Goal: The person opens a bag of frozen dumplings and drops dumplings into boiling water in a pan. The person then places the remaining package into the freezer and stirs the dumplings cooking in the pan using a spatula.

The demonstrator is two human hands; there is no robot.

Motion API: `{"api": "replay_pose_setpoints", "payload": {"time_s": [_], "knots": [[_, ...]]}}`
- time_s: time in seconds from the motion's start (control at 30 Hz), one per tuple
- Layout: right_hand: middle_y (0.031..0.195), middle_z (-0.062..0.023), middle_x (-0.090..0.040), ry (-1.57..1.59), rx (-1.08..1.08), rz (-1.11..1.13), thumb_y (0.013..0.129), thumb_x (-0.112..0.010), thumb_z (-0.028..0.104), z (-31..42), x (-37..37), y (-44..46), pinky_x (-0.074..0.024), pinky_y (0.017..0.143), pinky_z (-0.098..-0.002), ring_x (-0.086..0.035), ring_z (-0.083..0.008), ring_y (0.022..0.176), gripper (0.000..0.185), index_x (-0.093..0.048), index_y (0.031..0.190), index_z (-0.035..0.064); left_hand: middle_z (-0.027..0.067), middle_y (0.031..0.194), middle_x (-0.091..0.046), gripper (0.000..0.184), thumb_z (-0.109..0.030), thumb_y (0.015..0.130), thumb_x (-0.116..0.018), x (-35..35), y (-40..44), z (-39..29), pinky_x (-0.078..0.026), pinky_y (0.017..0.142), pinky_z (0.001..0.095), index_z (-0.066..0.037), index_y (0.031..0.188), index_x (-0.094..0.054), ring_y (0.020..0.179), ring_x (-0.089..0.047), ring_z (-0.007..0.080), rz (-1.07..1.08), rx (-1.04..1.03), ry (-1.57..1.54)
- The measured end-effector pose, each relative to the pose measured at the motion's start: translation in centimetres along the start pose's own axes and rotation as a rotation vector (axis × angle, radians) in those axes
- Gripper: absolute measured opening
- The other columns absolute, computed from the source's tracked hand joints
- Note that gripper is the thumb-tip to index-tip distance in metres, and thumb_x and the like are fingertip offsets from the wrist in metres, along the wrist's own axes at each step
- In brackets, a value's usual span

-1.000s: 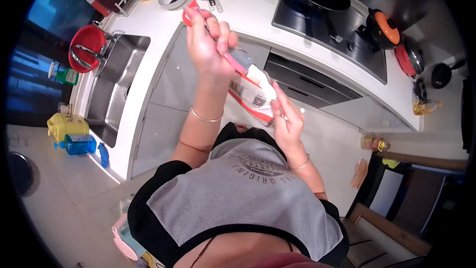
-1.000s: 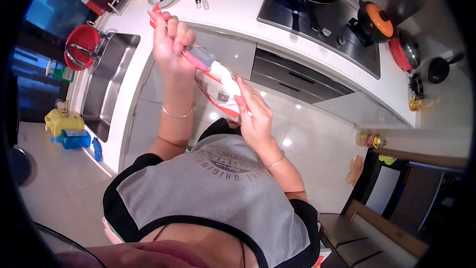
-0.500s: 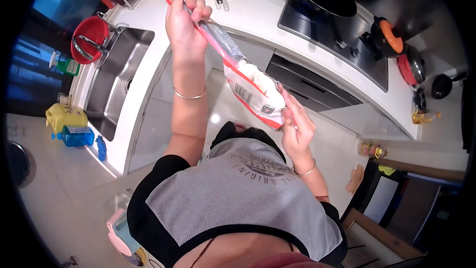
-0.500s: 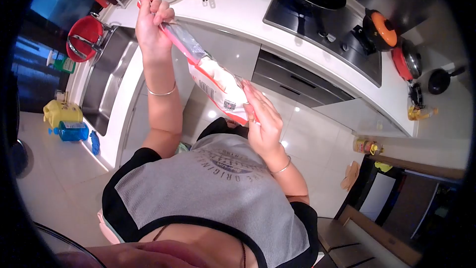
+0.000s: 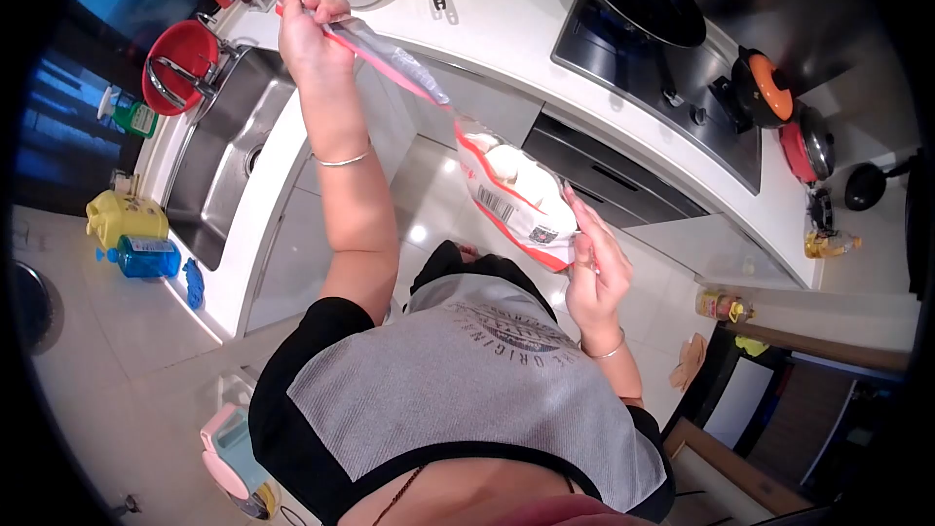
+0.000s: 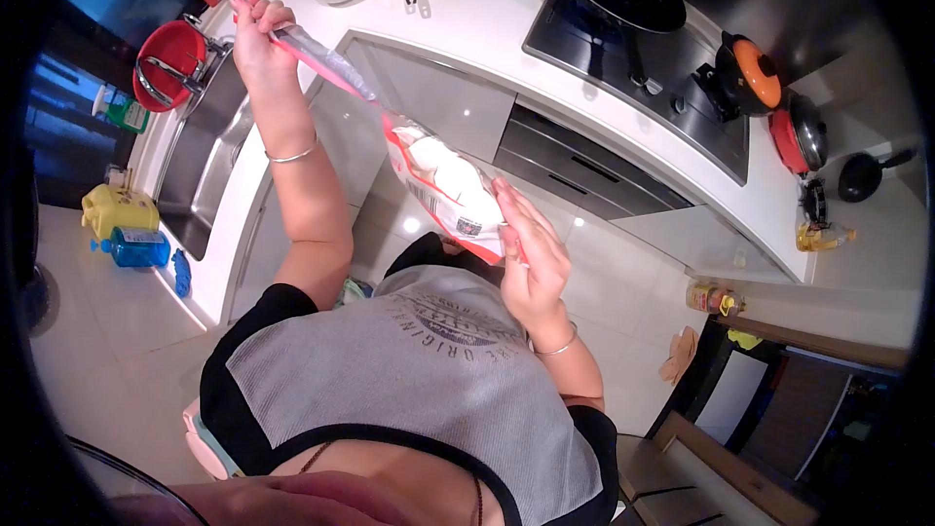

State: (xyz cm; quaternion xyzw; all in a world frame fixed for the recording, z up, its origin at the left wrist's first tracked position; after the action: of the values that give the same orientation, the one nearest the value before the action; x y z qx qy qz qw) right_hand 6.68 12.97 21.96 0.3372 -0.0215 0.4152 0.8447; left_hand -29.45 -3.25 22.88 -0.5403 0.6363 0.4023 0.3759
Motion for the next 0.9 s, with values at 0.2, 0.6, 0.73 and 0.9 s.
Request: {"api": "replay_pose_setpoints", "payload": {"time_s": [0.2,0.6,0.73,0.9], "knots": [[0.110,-0.0224,-0.060,-0.004,0.026,0.052,0.084,-0.052,-0.003,0.4,-0.8,0.1,-0.0428,0.093,-0.0382,-0.058,-0.0340,0.105,0.026,-0.057,0.108,-0.0088,0.0004,0.062,-0.038,0.034,-0.035,0.095,-0.041,0.4,0.5,-1.9,-0.031,0.042,0.0236,-0.002,0.091,-0.043,0.045,-0.032,0.0096,-0.031,-0.139,0.208],[0.106,-0.0229,-0.061,0.038,-0.081,-0.001,0.090,-0.050,0.005,0.3,0.7,0.2,-0.0448,0.088,-0.0347,-0.060,-0.0311,0.102,0.023,-0.059,0.105,-0.0090,0.0017,0.072,-0.048,0.033,-0.036,0.088,-0.053,-6.9,-0.3,1.1,-0.036,0.055,0.0253,-0.008,0.104,-0.049,0.058,-0.042,0.0108,0.672,0.200,0.501],[0.105,-0.0221,-0.062,0.000,-0.074,-0.074,0.091,-0.049,0.007,0.3,2.5,0.7,-0.0453,0.088,-0.0337,-0.061,-0.0299,0.100,0.022,-0.059,0.102,-0.0089,0.0036,0.095,-0.047,0.052,-0.031,0.089,-0.052,-5.9,-7.4,4.9,-0.041,0.063,0.0243,-0.006,0.131,-0.032,0.074,-0.046,0.0115,0.772,0.166,0.900],[0.103,-0.0211,-0.063,-0.011,0.046,-0.103,0.092,-0.050,0.012,2.0,4.1,2.4,-0.0445,0.087,-0.0315,-0.060,-0.0245,0.097,0.025,-0.059,0.104,-0.0085,0.0079,0.124,-0.044,0.090,-0.007,0.058,-0.081,-3.4,-16.6,10.1,-0.046,0.081,0.0274,-0.005,0.134,-0.033,0.096,-0.048,0.0128,1.174,0.595,0.857]]}}
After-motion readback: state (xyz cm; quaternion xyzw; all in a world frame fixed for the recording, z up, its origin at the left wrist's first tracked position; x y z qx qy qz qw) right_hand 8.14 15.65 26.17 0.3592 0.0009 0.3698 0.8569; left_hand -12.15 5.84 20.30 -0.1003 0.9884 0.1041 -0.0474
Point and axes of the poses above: each hand's wrist, its own y-axis towards the middle knuckle, its own x-axis out of the back of the hand, z = x × y, the point moved 10 cm from there along y, towards the middle knuckle
